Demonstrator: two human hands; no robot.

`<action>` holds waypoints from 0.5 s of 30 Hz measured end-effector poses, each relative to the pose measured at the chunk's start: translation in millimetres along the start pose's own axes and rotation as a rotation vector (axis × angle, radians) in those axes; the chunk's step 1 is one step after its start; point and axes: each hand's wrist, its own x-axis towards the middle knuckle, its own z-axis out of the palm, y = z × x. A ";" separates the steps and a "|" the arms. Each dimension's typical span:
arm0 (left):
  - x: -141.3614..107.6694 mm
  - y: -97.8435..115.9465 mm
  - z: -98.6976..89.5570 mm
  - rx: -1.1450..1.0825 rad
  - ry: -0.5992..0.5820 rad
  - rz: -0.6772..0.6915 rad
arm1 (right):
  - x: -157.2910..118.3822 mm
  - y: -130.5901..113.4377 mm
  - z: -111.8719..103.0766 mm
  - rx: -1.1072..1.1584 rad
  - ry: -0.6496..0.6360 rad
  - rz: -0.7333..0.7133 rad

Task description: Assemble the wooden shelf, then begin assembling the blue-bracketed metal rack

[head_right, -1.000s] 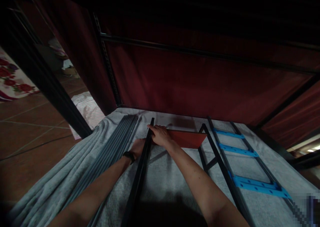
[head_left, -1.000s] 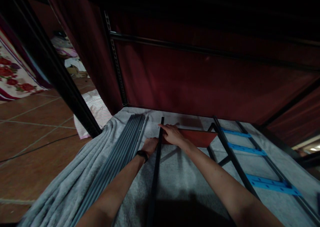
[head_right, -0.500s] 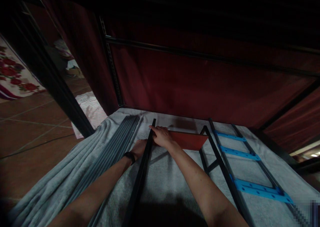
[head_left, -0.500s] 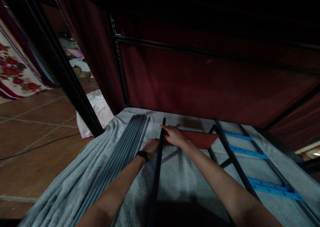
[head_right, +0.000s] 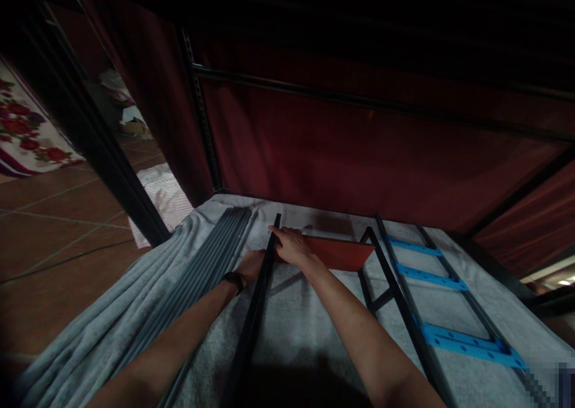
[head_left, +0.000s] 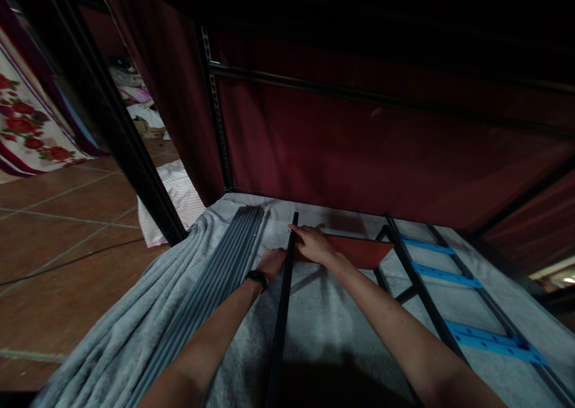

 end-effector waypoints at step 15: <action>5.4 -1.2 -0.9 -0.097 -0.038 0.017 | -1.9 -3.2 -4.4 -0.013 -0.018 0.001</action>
